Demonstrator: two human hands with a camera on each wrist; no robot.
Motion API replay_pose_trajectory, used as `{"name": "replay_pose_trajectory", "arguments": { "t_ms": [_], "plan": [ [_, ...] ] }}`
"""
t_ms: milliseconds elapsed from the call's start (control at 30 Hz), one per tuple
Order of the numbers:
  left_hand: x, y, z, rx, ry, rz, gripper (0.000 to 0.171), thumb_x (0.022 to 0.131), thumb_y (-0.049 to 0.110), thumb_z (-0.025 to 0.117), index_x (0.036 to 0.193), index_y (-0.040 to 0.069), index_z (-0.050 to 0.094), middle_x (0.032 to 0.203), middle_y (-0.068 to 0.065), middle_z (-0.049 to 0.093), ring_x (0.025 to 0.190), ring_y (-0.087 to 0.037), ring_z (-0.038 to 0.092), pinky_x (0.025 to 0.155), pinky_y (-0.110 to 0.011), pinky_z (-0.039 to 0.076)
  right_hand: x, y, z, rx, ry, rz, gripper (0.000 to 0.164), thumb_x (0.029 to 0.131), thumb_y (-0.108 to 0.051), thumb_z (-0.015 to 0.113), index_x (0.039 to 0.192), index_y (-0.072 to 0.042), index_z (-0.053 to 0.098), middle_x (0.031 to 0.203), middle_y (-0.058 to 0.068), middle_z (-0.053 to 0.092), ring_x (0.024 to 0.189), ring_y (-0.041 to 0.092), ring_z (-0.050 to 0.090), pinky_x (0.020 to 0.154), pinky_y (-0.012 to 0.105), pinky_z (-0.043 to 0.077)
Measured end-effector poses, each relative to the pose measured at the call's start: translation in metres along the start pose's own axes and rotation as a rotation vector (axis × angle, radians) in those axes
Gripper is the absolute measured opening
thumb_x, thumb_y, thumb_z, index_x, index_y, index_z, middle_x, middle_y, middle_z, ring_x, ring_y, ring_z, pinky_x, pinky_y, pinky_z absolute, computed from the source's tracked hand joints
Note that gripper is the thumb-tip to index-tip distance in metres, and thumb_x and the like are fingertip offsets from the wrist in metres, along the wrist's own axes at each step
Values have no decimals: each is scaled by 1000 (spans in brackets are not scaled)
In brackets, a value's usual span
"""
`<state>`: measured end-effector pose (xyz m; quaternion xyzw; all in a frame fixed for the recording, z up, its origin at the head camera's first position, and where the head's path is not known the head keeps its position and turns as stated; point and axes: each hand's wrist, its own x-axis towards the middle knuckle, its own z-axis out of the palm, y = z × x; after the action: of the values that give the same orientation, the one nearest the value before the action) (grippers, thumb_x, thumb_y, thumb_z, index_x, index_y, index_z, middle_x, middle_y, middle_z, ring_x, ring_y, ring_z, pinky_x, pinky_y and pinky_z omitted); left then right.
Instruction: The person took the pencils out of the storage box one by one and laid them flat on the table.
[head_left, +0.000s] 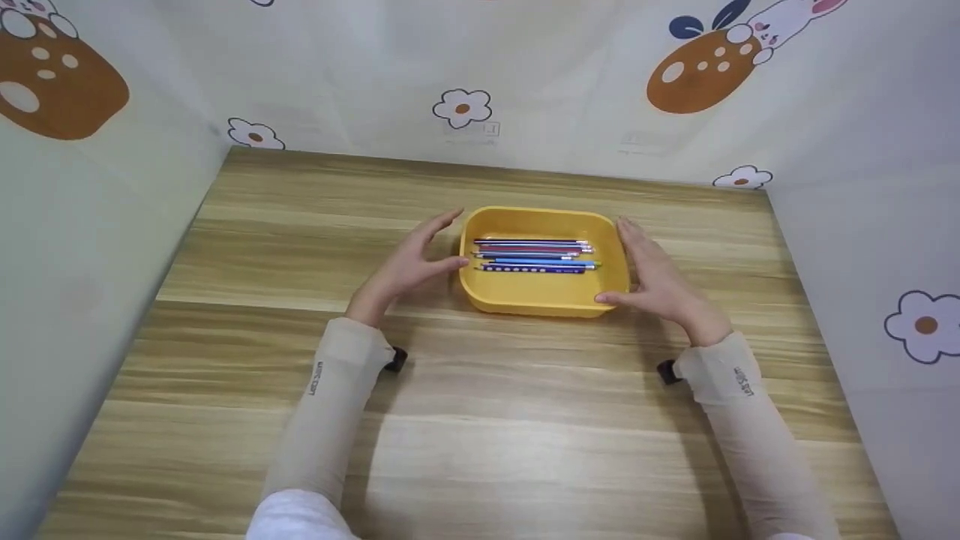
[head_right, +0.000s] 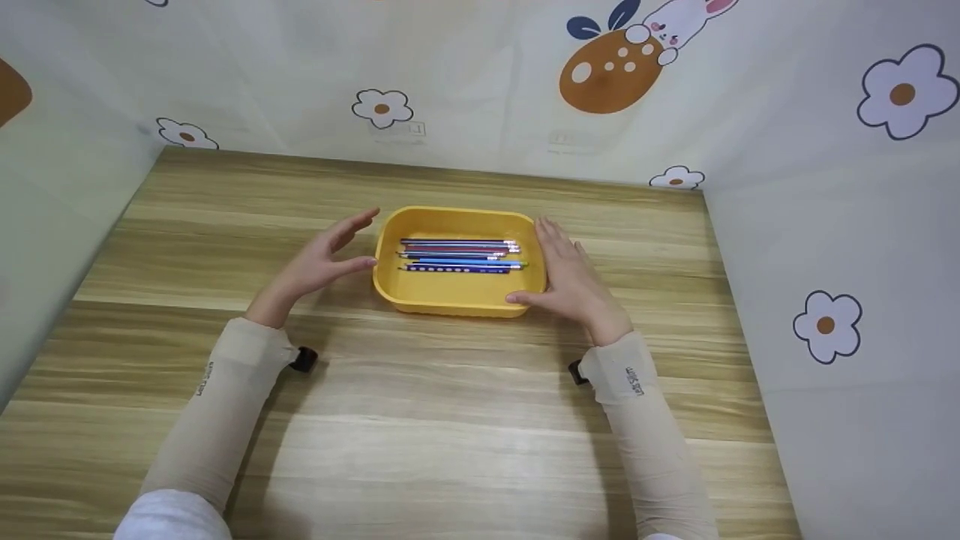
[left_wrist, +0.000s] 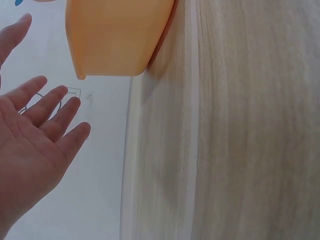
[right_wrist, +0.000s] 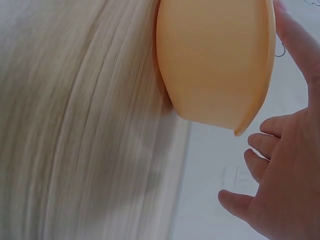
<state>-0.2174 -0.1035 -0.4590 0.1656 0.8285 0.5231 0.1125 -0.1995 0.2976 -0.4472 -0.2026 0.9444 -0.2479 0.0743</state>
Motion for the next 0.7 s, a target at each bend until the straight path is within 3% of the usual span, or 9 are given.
{"name": "replay_pose_trajectory", "arguments": {
  "t_ms": [400, 700],
  "plan": [
    [-1, 3, 1, -2, -5, -22, 78, 90, 33, 74, 156, 27, 33, 164, -4, 28, 153, -25, 24, 126, -50, 19, 4, -8, 5, -110, -50, 35, 125, 78, -66, 72, 160, -7, -3, 168, 15, 0, 156, 34, 2, 124, 60, 5],
    [1, 2, 1, 8, -11, -12, 81, 88, 41, 74, 156, 27, 32, 164, -4, 29, 153, -26, 25, 125, -50, 20, 3, -11, 7, -100, -96, 44, 131, 75, -68, 73, 159, -7, -6, 168, 14, -6, 157, 32, -3, 125, 59, 1]
  ]
}}
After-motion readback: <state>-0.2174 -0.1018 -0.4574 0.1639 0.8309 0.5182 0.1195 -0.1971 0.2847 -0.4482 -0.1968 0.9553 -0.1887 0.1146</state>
